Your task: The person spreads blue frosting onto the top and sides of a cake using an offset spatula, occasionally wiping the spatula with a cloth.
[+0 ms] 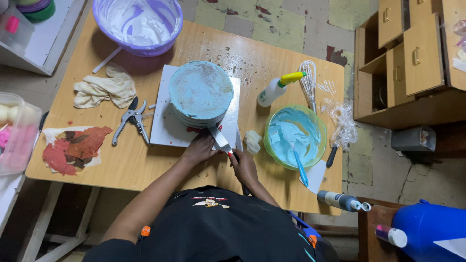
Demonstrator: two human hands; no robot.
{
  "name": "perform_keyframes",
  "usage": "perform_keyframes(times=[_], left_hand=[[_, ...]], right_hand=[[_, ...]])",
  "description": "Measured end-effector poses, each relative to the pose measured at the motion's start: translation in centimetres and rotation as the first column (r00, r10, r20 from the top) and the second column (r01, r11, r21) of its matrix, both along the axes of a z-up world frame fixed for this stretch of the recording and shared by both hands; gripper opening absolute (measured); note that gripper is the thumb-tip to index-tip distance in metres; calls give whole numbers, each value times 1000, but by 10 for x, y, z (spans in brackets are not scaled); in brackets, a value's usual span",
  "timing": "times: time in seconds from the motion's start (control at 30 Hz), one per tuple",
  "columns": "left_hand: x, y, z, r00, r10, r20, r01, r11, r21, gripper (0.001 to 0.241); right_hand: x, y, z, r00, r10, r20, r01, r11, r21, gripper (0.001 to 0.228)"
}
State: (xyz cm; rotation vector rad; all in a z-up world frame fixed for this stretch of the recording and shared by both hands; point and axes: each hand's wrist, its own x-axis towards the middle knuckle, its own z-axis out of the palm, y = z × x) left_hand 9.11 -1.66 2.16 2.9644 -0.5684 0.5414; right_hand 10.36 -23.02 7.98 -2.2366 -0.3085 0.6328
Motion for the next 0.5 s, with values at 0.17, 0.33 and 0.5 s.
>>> perform_keyframes(times=[0.17,0.33,0.5], left_hand=[[-11,14,-63,999,-40,-34,36,994,-101,60],[-46,41,-51,984,-28,178,58,984,-168,53],[-51,64,-33,988,82,132,-59,984,-170,51]], right_hand=[[-5,4,18,1000,17,0,-17,1000,-17,40],[-4,2,17,1000,1,1,-1,1000,-10,41],[-5,3,9,1000,-20,-23,20,1000,-24,43]])
